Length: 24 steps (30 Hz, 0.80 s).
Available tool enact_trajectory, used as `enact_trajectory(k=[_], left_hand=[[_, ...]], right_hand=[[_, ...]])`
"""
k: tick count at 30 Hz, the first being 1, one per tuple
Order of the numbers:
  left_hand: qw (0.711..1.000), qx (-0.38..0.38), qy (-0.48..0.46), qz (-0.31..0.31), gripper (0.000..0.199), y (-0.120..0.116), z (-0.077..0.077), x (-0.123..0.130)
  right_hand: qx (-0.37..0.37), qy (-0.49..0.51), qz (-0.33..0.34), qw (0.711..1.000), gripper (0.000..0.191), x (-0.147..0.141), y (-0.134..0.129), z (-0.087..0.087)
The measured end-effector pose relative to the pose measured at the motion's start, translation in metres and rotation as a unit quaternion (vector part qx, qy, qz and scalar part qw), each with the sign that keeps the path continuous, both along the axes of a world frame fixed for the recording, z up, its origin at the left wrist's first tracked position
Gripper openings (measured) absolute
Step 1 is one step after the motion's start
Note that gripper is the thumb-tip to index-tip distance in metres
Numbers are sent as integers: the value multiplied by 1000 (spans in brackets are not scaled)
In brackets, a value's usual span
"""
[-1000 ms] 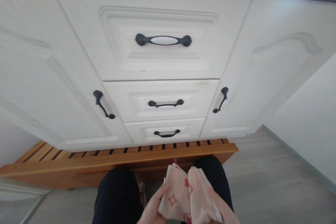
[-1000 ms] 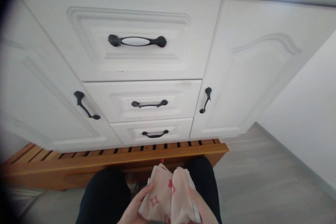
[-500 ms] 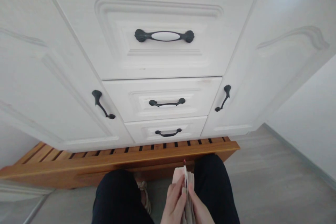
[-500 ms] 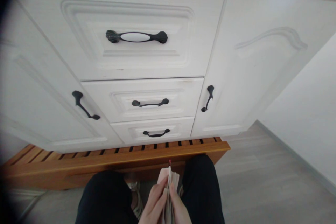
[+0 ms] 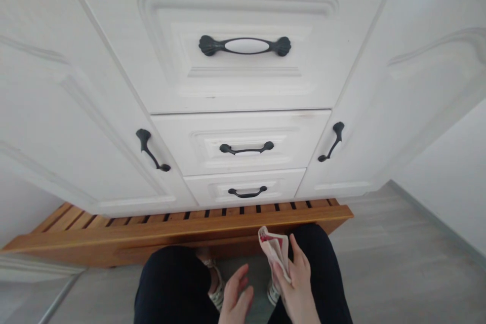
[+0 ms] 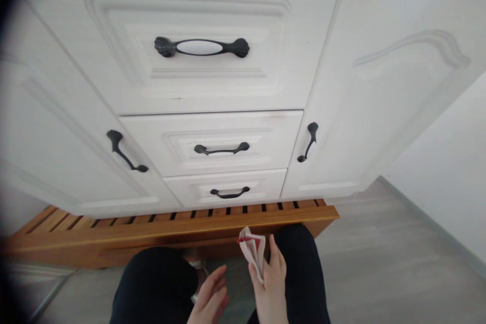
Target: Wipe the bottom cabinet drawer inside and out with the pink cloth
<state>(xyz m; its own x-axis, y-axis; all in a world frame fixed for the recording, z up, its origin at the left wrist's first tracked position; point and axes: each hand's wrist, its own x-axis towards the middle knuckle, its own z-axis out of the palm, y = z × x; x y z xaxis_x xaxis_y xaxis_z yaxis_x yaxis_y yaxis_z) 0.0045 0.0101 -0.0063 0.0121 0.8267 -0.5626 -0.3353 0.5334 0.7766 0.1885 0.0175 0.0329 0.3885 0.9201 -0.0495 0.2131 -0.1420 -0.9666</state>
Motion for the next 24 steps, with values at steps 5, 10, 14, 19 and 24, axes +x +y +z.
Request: enact_trajectory(k=[5,10,14,19,24], left_hand=[[980,-74,-185,-12,51,4,-2,11],[937,-39,-344,-56,61,9,18,11],[951,-46,-297,-73,60,2,33,8],[985,-28,-170,-18,65,5,42,14],[974,-53,-217,-40,66,9,57,12]], right_hand=[[-44,88,177,979,61,-25,-6,26],[-70,190,272,941,74,-37,-7,50],[-56,174,251,951,65,-30,-2,57],[-74,23,192,978,41,-30,-5,46],[-23,5,97,995,64,-24,-7,33]])
